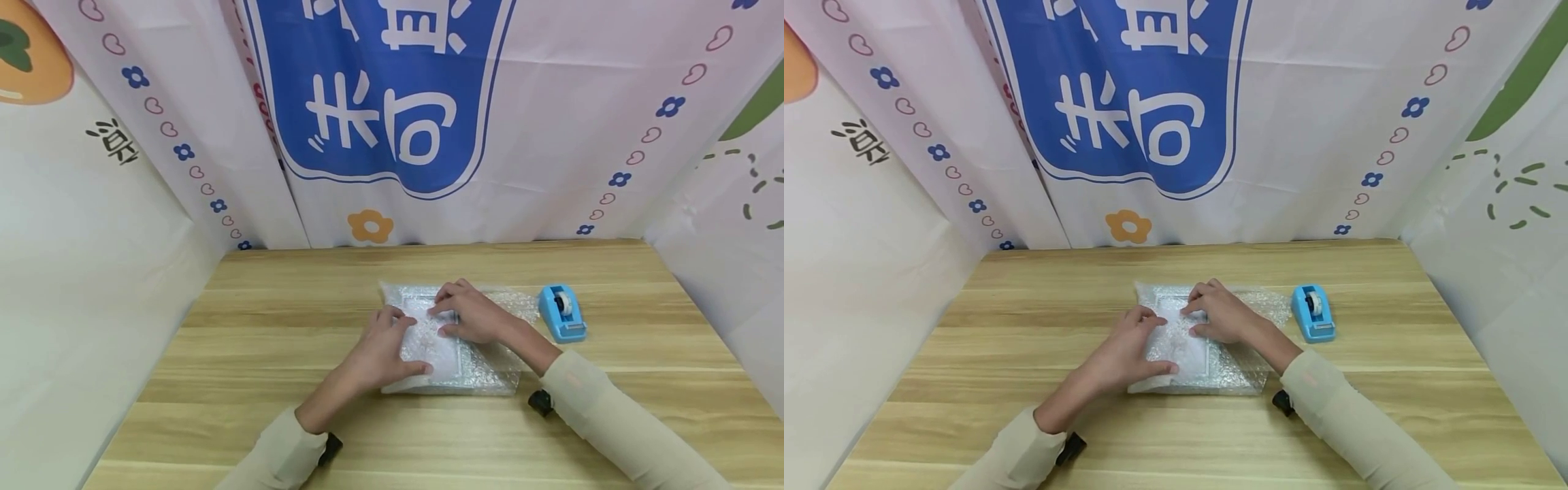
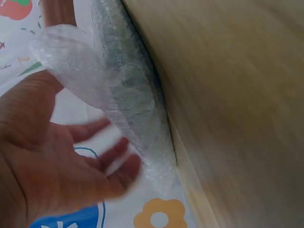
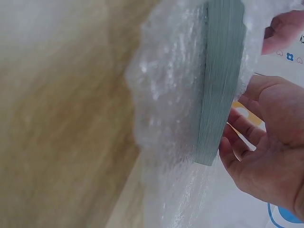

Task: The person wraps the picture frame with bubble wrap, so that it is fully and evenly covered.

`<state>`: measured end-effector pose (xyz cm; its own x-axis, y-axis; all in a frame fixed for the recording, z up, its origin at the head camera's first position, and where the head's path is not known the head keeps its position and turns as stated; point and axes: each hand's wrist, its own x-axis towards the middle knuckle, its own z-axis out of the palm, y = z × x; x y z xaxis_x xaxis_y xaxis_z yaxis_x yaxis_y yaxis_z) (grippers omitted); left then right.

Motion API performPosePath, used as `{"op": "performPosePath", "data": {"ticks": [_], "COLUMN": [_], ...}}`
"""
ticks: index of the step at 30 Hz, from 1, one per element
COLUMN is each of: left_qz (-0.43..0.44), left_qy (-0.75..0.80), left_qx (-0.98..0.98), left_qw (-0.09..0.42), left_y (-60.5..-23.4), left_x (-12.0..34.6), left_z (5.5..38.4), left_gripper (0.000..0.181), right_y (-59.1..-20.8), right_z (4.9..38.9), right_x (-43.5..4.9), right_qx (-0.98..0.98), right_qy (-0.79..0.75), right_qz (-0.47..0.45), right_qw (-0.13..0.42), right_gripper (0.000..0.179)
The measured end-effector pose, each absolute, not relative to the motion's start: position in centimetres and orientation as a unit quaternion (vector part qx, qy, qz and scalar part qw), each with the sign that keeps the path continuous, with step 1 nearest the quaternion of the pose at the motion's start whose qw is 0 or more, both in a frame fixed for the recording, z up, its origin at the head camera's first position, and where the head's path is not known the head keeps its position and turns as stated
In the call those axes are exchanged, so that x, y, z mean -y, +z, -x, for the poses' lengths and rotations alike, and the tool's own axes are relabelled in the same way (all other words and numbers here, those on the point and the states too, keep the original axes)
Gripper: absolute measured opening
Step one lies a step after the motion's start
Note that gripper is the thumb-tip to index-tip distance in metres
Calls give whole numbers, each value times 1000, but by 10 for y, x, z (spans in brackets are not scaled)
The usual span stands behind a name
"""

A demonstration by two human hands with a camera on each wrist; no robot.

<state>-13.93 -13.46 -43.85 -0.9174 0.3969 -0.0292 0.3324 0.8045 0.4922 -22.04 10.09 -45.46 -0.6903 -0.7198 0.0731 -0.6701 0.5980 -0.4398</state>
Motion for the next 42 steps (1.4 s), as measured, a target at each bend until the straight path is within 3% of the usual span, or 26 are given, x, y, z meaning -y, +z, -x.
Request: {"op": "performPosePath", "data": {"ticks": [3,7,13,31,42], "left_qz": [-156,-147,-163,-188,-191], "left_qy": [220,206,184,75,57], "left_qx": [-960,-960,-958,-965,-966], "left_qw": [80,116,146,165,163], "left_y": [-440,-440,-440,-437,-435], "left_x": [135,136,137,130,127], "left_z": [137,136,139,147,149], "left_gripper": [111,122,118,114,112], "right_y": [-454,-455,-454,-455,-453], "right_z": [220,220,221,222,221], "right_x": [-101,-101,-101,-101,-102], "right_qx": [-893,-893,-895,-888,-885], "right_qy": [-223,-222,-218,-226,-244], "right_qz": [387,386,385,395,389], "right_qw": [59,60,60,66,72], "right_gripper": [36,37,38,38,54]}}
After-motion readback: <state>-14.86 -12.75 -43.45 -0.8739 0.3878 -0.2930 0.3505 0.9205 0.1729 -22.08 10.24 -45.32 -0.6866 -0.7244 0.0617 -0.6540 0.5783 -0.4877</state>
